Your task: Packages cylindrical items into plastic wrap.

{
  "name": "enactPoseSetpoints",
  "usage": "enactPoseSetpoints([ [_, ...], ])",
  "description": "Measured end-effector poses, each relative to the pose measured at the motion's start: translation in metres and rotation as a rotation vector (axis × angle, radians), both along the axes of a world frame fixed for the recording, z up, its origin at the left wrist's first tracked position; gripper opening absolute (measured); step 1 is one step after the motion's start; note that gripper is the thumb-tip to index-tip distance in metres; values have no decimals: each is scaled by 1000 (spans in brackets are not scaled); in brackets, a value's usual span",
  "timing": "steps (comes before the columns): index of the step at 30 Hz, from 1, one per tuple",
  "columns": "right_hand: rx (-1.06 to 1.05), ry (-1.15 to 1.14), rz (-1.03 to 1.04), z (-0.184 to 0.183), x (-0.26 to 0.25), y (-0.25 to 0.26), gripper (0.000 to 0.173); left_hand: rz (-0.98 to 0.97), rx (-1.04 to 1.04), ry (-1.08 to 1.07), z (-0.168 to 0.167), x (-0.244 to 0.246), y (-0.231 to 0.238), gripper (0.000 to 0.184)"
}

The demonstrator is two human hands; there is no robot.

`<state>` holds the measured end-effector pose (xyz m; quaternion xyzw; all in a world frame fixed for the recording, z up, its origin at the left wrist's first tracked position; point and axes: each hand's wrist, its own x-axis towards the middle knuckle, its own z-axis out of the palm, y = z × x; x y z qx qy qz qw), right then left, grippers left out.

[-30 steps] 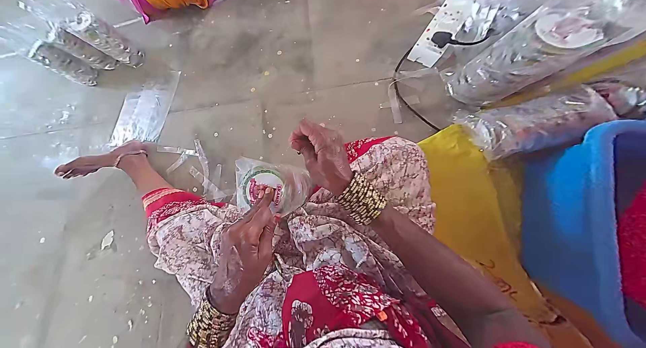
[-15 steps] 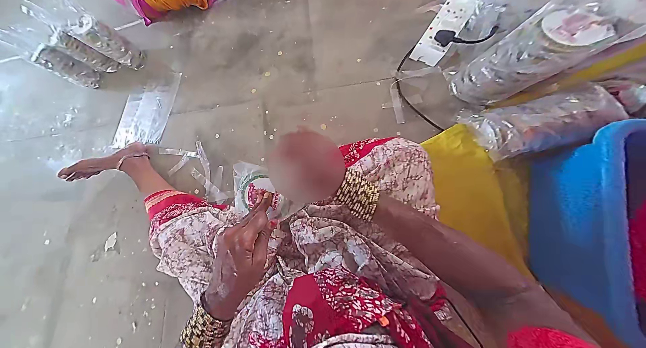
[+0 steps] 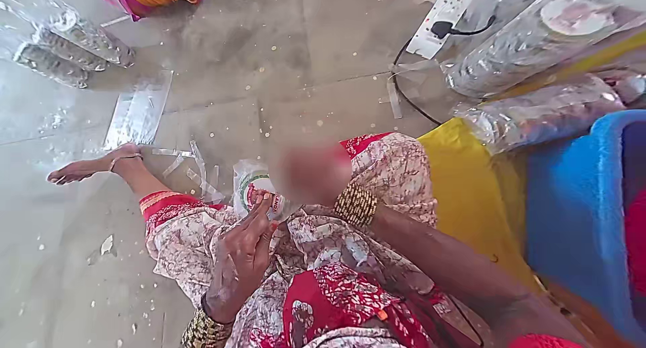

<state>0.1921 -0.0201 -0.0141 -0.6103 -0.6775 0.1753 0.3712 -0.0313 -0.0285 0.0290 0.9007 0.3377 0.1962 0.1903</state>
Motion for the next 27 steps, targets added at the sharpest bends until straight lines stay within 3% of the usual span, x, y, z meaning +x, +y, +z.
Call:
enactPoseSetpoints([
  [4,234,72,-240,8,12,4,15,-8,-27,1,-3,-6,-2,38],
  [8,9,95,-64,-10,-4,-3,10,-18,-10,-26,-4,-3,-2,36],
  [13,242,163,-261,-6,15,10,13,-17,-32,-27,-9,-12,-4,38],
  [16,-189,160,-75,-13,5,3,9,-18,-13,-34,-8,-8,-3,38],
  [17,-231,184,-67,-16,3,3,8,-19,-15,-27,-7,-8,-2,38],
  [21,120,212,-320,-21,10,8,10,2,-38,-1,-7,-10,-2,38],
  [24,-109,145,-71,-21,0,-5,12,9,-12,-43,-8,-5,-1,38],
  [27,42,168,-189,-14,8,-5,7,8,-33,-40,-11,-9,-3,40],
])
